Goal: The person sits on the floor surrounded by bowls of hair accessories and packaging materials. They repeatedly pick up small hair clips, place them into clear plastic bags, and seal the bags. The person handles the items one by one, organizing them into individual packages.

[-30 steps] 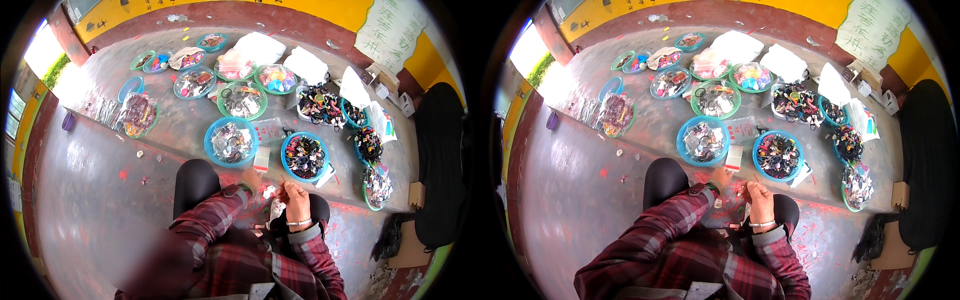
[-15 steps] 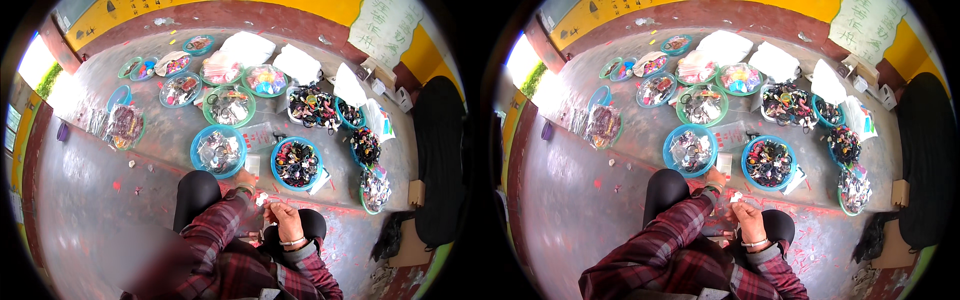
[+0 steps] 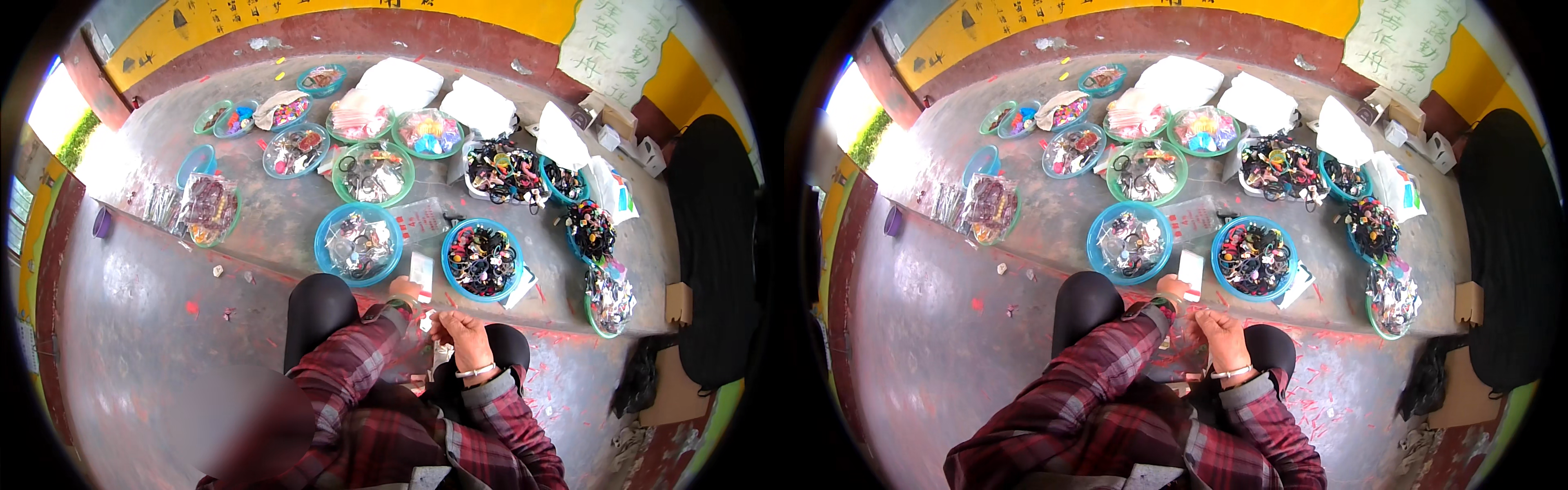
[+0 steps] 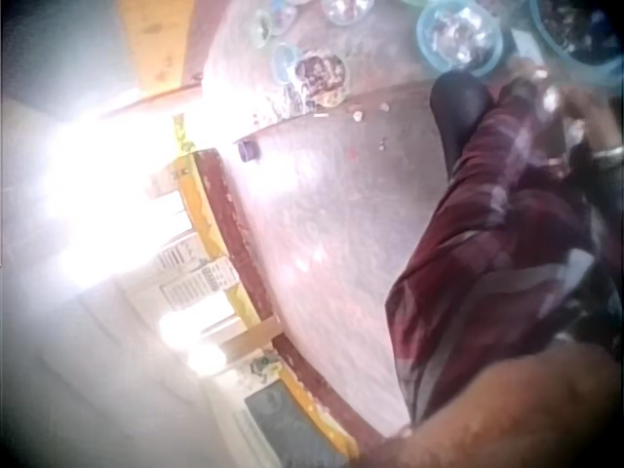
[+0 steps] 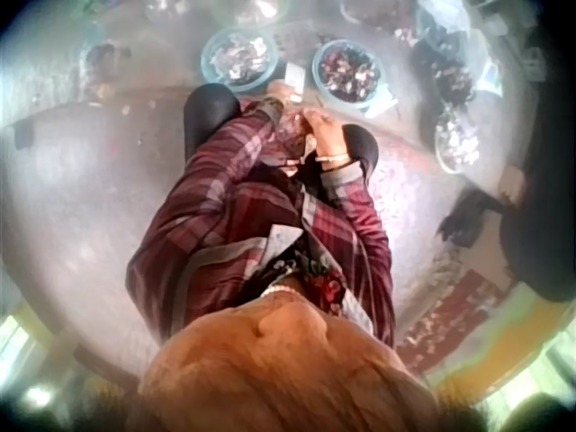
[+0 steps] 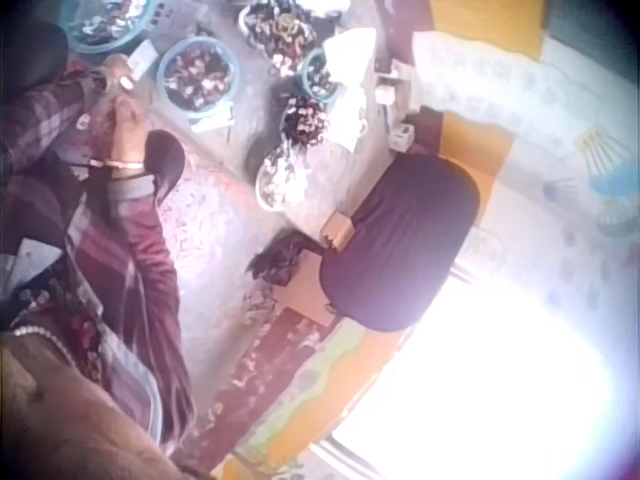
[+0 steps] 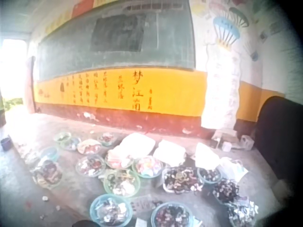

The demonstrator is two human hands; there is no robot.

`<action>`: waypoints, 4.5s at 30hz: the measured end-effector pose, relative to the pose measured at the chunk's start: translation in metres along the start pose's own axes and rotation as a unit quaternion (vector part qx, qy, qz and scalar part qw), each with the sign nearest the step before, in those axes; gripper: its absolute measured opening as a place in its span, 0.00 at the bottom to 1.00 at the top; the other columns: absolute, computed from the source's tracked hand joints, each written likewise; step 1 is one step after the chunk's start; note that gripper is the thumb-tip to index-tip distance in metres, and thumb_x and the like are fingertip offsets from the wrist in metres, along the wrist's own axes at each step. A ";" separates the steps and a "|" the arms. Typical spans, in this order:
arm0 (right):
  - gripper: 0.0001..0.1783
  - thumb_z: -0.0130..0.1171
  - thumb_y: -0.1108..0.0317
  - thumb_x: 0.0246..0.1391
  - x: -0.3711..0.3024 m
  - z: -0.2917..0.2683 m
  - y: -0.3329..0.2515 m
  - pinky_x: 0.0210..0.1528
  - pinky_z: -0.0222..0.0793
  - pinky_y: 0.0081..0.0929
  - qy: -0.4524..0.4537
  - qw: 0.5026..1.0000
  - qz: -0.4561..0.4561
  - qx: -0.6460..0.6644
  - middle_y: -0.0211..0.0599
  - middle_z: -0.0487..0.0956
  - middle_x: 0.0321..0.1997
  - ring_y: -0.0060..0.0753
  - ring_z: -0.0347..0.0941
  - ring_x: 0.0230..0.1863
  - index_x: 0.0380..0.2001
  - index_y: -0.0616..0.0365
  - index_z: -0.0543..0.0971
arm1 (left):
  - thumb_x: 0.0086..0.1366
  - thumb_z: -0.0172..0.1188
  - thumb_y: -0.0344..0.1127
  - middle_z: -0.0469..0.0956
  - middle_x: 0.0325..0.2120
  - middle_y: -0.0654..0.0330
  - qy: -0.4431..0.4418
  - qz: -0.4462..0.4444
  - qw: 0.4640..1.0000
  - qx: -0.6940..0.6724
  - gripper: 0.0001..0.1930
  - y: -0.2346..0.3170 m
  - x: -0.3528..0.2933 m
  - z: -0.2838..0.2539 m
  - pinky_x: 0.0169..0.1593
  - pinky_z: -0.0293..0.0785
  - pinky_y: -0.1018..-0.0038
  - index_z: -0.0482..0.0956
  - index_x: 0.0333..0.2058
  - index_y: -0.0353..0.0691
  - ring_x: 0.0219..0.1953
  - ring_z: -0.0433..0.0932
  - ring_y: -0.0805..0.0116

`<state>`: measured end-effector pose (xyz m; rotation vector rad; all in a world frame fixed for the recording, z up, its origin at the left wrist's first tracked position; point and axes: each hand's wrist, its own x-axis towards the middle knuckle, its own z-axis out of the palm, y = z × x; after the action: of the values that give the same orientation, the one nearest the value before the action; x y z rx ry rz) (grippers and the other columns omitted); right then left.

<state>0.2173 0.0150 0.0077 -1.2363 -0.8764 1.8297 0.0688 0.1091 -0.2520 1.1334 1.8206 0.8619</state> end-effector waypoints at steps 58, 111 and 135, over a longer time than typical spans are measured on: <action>0.09 0.63 0.71 0.37 -0.003 0.028 0.013 0.35 0.70 0.30 0.217 0.719 -0.447 -0.486 0.38 0.77 0.35 0.35 0.73 0.28 0.29 0.54 0.81 | 0.59 0.55 0.32 0.76 0.28 0.62 -0.312 -0.071 0.850 -0.419 0.10 0.134 -0.177 -0.154 0.33 0.71 0.79 0.74 0.36 0.33 0.29 0.75 0.77; 0.08 0.59 0.72 0.37 -0.012 0.027 0.008 0.40 0.69 0.36 0.099 0.678 -0.514 -0.515 0.31 0.76 0.23 0.35 0.72 0.26 0.27 0.56 0.77 | 0.60 0.54 0.32 0.76 0.32 0.61 -0.346 -0.102 0.828 -0.430 0.10 0.129 -0.172 -0.158 0.36 0.72 0.78 0.73 0.39 0.33 0.32 0.75 0.75; 0.05 0.59 0.71 0.43 0.003 0.009 0.026 0.24 0.64 0.23 0.143 0.886 -0.286 -0.336 0.35 0.73 0.19 0.25 0.67 0.19 0.25 0.60 0.75 | 0.49 0.56 0.20 0.67 0.46 0.60 -0.415 0.028 0.828 -0.377 0.34 0.136 -0.177 -0.159 0.50 0.66 0.73 0.55 0.56 0.37 0.47 0.68 0.72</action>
<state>0.2028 0.0044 -0.0130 -1.3963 -1.5725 0.8564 0.0266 -0.0249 -0.0171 0.8201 0.6194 0.8146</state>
